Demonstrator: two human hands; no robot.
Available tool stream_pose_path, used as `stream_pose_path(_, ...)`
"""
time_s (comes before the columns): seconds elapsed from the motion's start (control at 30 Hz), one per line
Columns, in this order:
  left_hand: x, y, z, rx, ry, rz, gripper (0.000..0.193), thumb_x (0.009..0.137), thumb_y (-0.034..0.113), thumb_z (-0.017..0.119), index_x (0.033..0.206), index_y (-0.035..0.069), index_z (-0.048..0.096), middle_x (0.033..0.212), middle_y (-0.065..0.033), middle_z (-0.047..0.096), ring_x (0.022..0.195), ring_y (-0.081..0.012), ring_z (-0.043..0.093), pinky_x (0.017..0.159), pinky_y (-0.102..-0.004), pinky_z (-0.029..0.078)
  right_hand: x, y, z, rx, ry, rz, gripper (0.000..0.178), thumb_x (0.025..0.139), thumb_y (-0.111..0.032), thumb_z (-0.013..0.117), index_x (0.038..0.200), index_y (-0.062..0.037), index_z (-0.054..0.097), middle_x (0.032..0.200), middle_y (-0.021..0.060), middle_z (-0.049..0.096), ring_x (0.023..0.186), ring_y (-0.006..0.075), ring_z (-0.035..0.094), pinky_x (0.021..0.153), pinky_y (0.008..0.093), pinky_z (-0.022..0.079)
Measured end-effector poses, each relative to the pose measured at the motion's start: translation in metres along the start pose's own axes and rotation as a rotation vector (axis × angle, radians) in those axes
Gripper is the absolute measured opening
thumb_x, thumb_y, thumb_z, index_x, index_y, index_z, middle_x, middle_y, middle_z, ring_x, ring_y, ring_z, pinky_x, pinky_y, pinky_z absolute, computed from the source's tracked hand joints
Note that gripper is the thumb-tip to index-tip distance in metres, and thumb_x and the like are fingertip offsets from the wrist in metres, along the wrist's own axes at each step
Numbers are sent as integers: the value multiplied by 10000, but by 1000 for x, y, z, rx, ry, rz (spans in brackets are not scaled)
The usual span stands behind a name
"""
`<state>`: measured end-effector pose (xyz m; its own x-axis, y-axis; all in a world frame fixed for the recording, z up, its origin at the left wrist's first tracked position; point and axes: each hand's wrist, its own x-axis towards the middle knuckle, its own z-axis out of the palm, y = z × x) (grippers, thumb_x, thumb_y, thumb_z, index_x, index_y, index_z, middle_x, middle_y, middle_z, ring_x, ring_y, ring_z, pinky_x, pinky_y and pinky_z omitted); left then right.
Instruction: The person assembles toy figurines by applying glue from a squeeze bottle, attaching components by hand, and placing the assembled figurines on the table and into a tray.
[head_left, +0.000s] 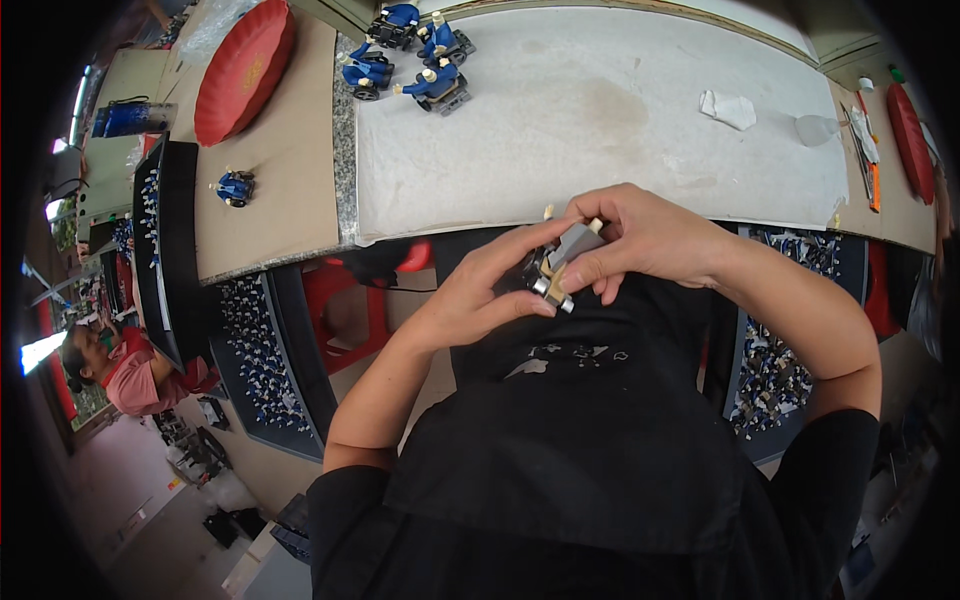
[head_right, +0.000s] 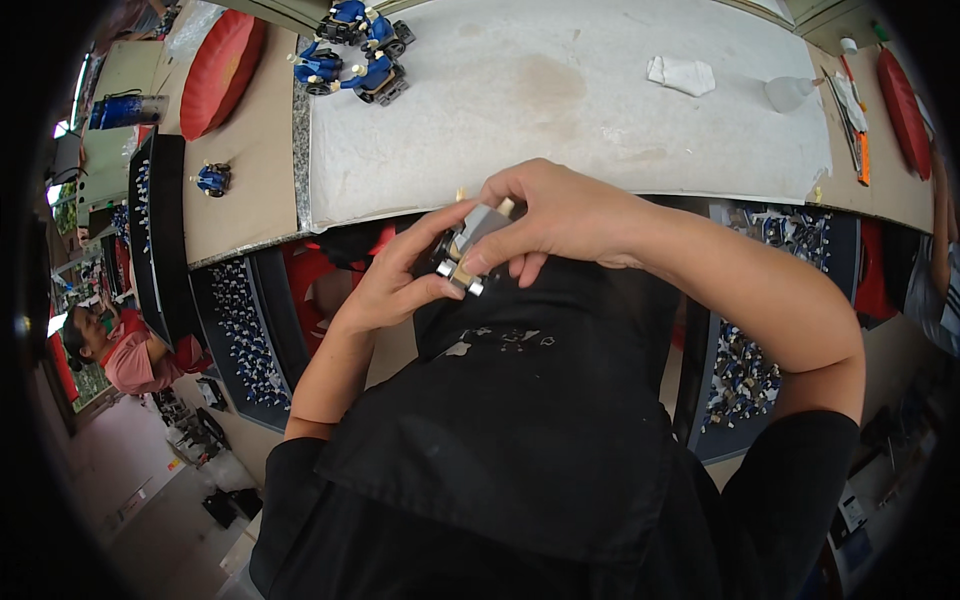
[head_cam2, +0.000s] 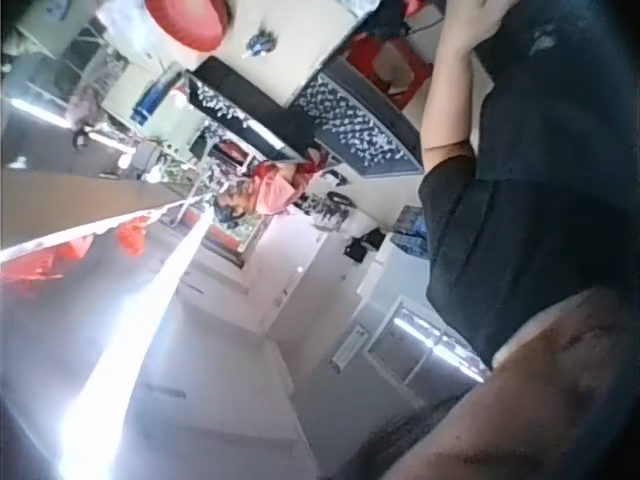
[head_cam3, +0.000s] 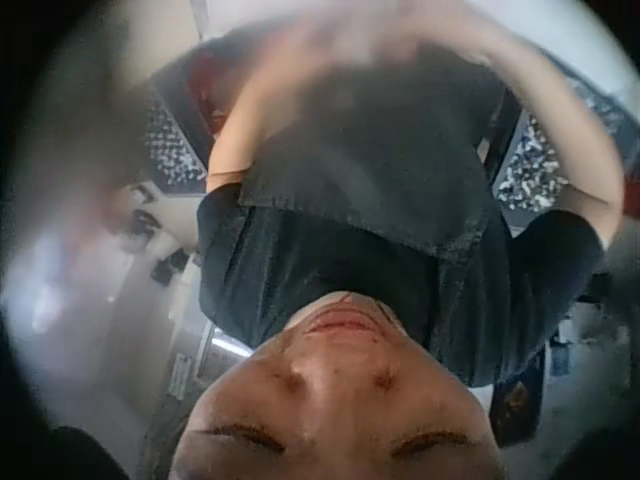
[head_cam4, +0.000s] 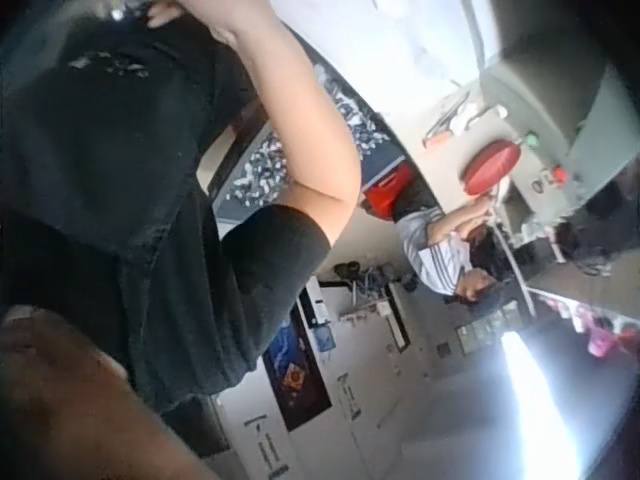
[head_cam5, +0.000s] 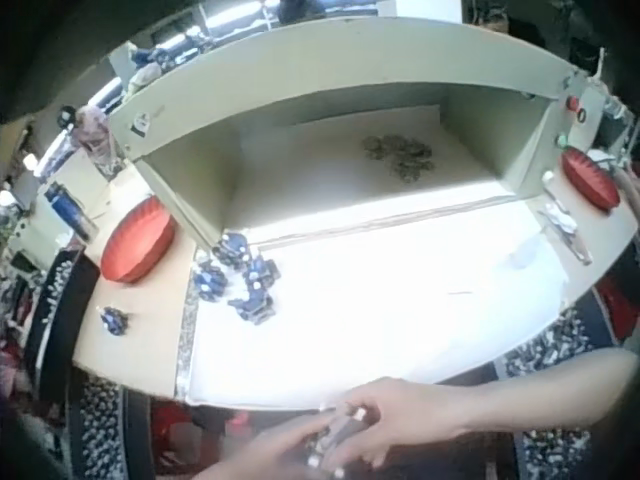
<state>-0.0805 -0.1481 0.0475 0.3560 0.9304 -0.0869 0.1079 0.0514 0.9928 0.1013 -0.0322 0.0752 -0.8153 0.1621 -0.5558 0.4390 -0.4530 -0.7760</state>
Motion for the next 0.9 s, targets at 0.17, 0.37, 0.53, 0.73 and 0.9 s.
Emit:
stream_pose_path(0.17,-11,3,12,-230,-52,-47,699,726,93,681,1317,24,314,1236,-112,434,1152,-203,430,950,-332,347,-6,4,8,59,-86,126,304,730,-141,705,925,26,543,809,88,600,650,100,585,540,207,517)
stream_pose_path(0.37,-2,-5,14,-199,-44,-61,672,727,109,678,1299,23,337,1215,-109,449,1122,-199,452,932,-327,361,-4,2,1,70,-28,166,264,720,-129,714,869,10,547,779,81,597,623,112,593,538,221,517)
stream_pose_path(0.53,-22,13,21,135,-25,37,648,737,211,678,1286,61,368,1138,-129,507,1030,-256,527,864,-330,420,-19,-1,23,66,-55,97,204,725,-73,703,816,-21,529,768,79,599,618,102,588,545,230,508)
stream_pose_path(0.73,-37,4,45,90,-43,258,677,741,101,653,1318,132,301,910,-117,494,804,-289,539,680,-373,459,-40,31,46,42,62,-70,236,687,-2,726,775,-36,509,752,24,583,704,56,547,618,200,443)
stream_pose_path(0.9,-45,0,64,121,4,270,721,723,72,652,1332,131,271,915,-122,469,797,-303,529,650,-392,445,-50,31,53,31,47,-7,256,690,9,696,891,-24,541,813,55,592,714,105,556,669,239,478)
